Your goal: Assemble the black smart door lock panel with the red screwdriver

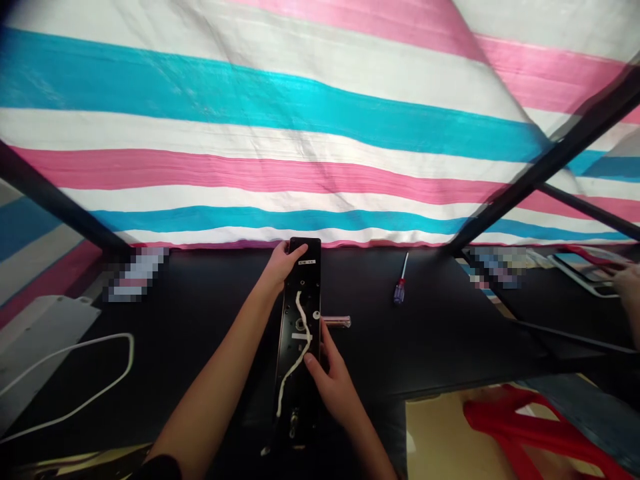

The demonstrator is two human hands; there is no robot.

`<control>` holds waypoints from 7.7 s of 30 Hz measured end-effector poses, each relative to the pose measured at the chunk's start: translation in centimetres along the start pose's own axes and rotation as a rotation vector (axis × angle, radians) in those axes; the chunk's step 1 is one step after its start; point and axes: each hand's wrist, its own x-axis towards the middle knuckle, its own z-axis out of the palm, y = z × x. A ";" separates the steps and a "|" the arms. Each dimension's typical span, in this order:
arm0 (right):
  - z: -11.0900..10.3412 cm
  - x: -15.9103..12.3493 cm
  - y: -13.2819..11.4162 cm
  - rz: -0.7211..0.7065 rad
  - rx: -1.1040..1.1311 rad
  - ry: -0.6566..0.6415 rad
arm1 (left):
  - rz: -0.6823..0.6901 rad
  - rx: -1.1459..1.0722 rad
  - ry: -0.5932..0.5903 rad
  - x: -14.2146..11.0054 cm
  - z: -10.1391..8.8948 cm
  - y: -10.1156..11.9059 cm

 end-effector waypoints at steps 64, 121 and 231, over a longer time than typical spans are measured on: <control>-0.7 2.4 -4.2 -0.820 -0.693 0.436 | 0.194 -0.156 -0.097 -0.9 -1.6 -0.6; 0.3 12.3 -7.2 -0.847 -0.855 0.146 | 0.365 -0.072 0.041 1.5 -1.5 -3.6; -0.6 11.5 -5.7 -0.444 -0.312 0.072 | 0.148 -0.062 -0.388 -0.5 -4.0 0.0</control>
